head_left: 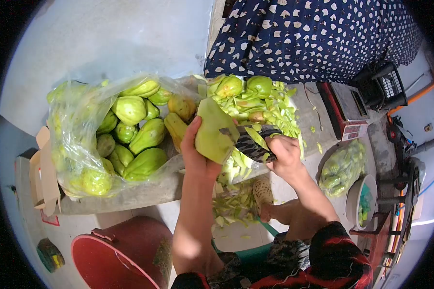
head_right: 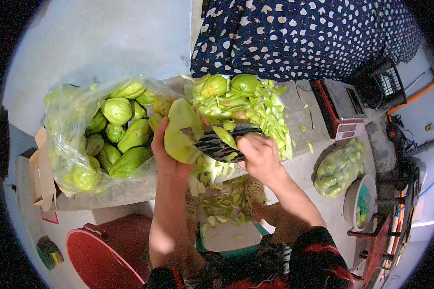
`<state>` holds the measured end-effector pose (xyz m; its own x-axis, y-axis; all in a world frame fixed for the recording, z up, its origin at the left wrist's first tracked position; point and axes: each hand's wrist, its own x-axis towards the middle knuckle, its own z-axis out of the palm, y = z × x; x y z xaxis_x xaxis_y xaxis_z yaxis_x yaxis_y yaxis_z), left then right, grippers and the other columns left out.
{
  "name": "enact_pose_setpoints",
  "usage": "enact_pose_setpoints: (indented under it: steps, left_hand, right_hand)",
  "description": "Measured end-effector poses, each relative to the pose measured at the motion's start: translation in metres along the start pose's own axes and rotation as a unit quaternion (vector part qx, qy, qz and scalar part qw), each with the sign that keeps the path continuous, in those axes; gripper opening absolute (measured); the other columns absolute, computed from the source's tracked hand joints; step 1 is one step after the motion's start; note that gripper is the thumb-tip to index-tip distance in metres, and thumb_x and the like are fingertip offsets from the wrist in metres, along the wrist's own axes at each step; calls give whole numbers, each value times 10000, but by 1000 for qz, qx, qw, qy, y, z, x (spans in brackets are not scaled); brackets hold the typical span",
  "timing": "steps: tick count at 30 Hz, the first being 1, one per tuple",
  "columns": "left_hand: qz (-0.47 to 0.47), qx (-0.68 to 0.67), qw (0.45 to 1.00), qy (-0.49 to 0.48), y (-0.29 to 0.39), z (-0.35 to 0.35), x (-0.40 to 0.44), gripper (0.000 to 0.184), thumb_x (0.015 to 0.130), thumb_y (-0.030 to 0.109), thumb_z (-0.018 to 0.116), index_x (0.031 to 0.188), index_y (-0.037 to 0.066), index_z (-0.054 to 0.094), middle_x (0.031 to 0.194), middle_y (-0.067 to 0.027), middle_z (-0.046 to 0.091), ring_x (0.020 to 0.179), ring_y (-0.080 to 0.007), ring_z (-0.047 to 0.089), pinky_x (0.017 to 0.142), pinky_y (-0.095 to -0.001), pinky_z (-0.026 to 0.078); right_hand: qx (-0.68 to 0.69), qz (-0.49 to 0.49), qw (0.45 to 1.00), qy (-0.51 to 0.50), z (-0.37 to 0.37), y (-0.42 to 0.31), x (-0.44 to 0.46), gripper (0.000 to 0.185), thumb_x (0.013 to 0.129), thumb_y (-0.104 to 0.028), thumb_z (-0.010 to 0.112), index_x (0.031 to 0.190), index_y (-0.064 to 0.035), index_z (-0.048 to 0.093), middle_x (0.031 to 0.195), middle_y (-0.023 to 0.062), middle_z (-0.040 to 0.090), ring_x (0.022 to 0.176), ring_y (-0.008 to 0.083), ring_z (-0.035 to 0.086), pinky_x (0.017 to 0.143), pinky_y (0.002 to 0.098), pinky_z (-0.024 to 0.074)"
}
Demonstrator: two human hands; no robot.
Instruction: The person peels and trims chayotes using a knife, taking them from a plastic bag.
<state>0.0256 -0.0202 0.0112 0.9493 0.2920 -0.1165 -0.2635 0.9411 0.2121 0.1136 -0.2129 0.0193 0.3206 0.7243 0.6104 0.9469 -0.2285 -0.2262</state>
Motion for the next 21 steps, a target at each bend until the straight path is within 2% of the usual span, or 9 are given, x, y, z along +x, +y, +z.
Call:
enact_pose_setpoints:
  steps: [8, 10, 12, 14, 15, 17, 18, 19, 21]
  left_hand:
    - [-82, -81, 991, -68, -2, -10, -3, 438, 896, 322, 537, 1208, 16, 569, 1095, -155, 644, 990, -294, 635, 849, -393, 539]
    - [-47, 79, 996, 1, -7, 4, -8, 426, 892, 322, 544, 1197, 28, 580, 1081, -159, 645, 985, -304, 636, 857, -430, 533]
    - [-79, 62, 995, -21, -9, 6, -11, 427, 895, 325, 540, 1204, 33, 574, 1076, -160, 645, 978, -307, 637, 855, -457, 529]
    - [-110, 44, 992, -44, -13, 8, -11, 428, 897, 327, 535, 1210, 38, 569, 1071, -162, 645, 971, -309, 638, 853, -484, 526]
    - [-126, 16, 988, -83, -15, 9, -11, 432, 917, 311, 515, 1227, 12, 543, 1104, -179, 633, 1000, -304, 633, 874, -449, 521]
    - [-137, -13, 983, -122, -16, 9, -7, 436, 936, 295, 496, 1244, -13, 517, 1138, -197, 621, 1028, -298, 629, 895, -413, 516]
    - [-102, -28, 993, -52, -16, 7, 0, 434, 942, 332, 481, 1248, 28, 529, 1138, -179, 621, 1013, -292, 625, 860, -461, 521]
    - [-67, -42, 997, 18, -18, 5, 4, 434, 948, 369, 466, 1253, 70, 542, 1139, -162, 620, 997, -286, 621, 825, -508, 526]
    - [-45, -35, 998, 20, -13, -3, 6, 431, 955, 381, 458, 1248, 79, 547, 1136, -155, 620, 1004, -281, 615, 843, -504, 517]
  right_hand:
    - [0, 51, 999, 8, 7, 8, -2, 340, 580, -76, 734, 794, -40, 473, 648, 128, 518, 581, 347, 557, 511, 418, 438]
    - [-27, 90, 996, 8, 10, 11, -2, 334, 588, -52, 714, 770, -50, 435, 656, 139, 533, 598, 358, 569, 519, 431, 446]
    - [-30, 118, 992, -6, 10, 12, 1, 296, 642, -36, 693, 782, -47, 433, 633, 146, 547, 587, 374, 576, 522, 444, 454]
    - [-23, 248, 968, -38, 12, 15, 4, 242, 717, -43, 675, 809, -41, 451, 599, 152, 557, 565, 393, 576, 524, 459, 458]
    - [-28, 255, 966, -29, 13, 17, 4, 199, 771, -58, 655, 830, -39, 466, 566, 160, 549, 538, 394, 574, 515, 457, 455]
    - [10, 291, 956, -22, 10, 12, 8, 194, 772, -57, 653, 832, -37, 469, 573, 164, 551, 541, 389, 577, 511, 450, 452]
    - [45, 329, 943, -16, 6, 9, 9, 189, 774, -57, 651, 833, -36, 472, 580, 168, 553, 544, 384, 580, 507, 443, 449]
    - [33, 310, 950, -10, 4, 6, 9, 189, 777, -53, 649, 810, -36, 464, 573, 163, 542, 531, 371, 577, 494, 425, 442]
    - [20, 259, 966, -3, 2, 2, 2, 200, 748, -58, 662, 798, -38, 469, 585, 154, 537, 532, 361, 572, 488, 419, 440]
